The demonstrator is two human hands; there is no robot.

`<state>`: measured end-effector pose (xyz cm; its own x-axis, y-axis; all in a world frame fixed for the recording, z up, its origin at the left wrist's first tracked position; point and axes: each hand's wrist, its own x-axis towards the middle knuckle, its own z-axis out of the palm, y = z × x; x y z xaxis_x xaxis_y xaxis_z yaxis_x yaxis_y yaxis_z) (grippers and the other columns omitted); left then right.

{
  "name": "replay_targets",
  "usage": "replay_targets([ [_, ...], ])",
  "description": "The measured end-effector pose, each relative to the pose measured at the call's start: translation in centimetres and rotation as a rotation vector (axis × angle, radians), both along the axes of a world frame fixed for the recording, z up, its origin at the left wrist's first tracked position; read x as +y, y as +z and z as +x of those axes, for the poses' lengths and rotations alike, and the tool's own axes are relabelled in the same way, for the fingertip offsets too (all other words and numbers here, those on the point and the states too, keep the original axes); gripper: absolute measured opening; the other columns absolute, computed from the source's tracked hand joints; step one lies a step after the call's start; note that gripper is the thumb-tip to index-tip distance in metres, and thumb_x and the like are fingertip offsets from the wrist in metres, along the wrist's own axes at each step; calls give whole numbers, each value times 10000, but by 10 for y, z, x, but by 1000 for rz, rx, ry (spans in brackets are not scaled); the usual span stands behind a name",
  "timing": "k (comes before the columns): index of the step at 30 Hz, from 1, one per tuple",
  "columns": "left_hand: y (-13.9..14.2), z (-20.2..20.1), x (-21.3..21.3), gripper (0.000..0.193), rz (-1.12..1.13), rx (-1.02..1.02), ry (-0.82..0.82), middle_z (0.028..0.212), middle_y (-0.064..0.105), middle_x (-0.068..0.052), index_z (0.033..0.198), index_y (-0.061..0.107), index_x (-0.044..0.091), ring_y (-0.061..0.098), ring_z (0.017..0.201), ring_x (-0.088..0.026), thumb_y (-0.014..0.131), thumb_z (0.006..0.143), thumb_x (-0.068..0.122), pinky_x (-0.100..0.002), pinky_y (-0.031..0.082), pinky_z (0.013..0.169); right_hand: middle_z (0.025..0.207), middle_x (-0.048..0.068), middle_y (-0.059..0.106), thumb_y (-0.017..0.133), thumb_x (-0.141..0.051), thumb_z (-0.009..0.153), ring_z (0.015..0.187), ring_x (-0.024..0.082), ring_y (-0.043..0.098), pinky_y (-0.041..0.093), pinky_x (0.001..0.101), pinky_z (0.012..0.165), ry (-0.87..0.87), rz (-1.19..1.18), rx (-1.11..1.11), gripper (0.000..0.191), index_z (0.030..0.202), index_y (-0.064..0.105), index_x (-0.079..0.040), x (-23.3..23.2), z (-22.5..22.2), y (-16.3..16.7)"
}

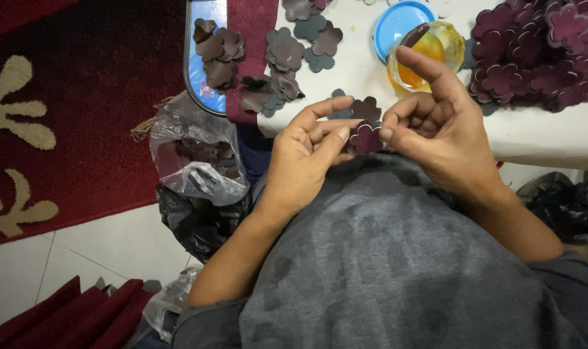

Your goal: The person repeatedly picks up small flower-shaped felt pieces from a table, aligns them, and presses them together by hand. The person handles the pieces one at a time, occasionally dipping fingers into a small container of liquid adhesive before joining the pieces.

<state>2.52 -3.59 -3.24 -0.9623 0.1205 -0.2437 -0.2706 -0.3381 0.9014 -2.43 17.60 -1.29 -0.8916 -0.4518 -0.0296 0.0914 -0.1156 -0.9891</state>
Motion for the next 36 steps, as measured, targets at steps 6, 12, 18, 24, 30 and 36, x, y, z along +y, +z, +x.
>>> replay_targets([
  [6, -4, 0, 7, 378, 21, 1, 67, 1276, 717, -147, 1441, 526, 11, 705, 1051, -129, 569, 1068, 61, -271, 615, 883, 992, 84, 661, 650, 100, 985, 872, 103, 653, 566, 225, 785, -95, -6, -32, 789, 1672, 272, 11, 1, 7, -1],
  [12, -3, 0, 9, 382, 34, -1, 101, 1303, 706, -146, 1443, 526, 15, 702, 1051, -120, 577, 1071, 86, -273, 617, 876, 958, 76, 658, 641, 103, 978, 784, 88, 642, 548, 208, 695, -117, -40, -61, 789, 1665, 267, 6, -1, 8, -4],
  [18, -3, -1, 10, 384, 46, 1, 107, 1293, 713, -134, 1448, 530, 6, 704, 1052, -117, 578, 1078, 97, -264, 610, 871, 953, 79, 652, 646, 111, 987, 757, 84, 626, 545, 210, 683, -136, -40, -51, 778, 1668, 286, 5, -6, 6, -10],
  [24, -4, 0, 11, 383, 92, 3, 108, 1292, 711, -124, 1450, 527, 5, 700, 1061, -114, 578, 1082, 95, -269, 607, 878, 957, 77, 650, 644, 112, 982, 747, 83, 627, 550, 207, 680, -151, -30, -41, 776, 1659, 279, 12, -8, 5, -12],
  [30, 0, 1, 9, 385, 84, -2, 95, 1290, 712, -123, 1458, 523, 14, 710, 1082, -130, 560, 1090, 120, -282, 614, 907, 972, 85, 649, 634, 112, 983, 771, 84, 631, 570, 220, 707, -140, 1, -9, 779, 1665, 273, 7, -7, 4, -12],
  [36, 0, 1, 10, 392, 133, -3, 111, 1272, 722, -134, 1464, 518, 4, 723, 1073, -154, 553, 1103, 153, -284, 609, 902, 972, 83, 644, 621, 115, 985, 770, 82, 624, 571, 222, 709, -136, 15, 2, 783, 1672, 262, 1, -7, 4, -11],
])
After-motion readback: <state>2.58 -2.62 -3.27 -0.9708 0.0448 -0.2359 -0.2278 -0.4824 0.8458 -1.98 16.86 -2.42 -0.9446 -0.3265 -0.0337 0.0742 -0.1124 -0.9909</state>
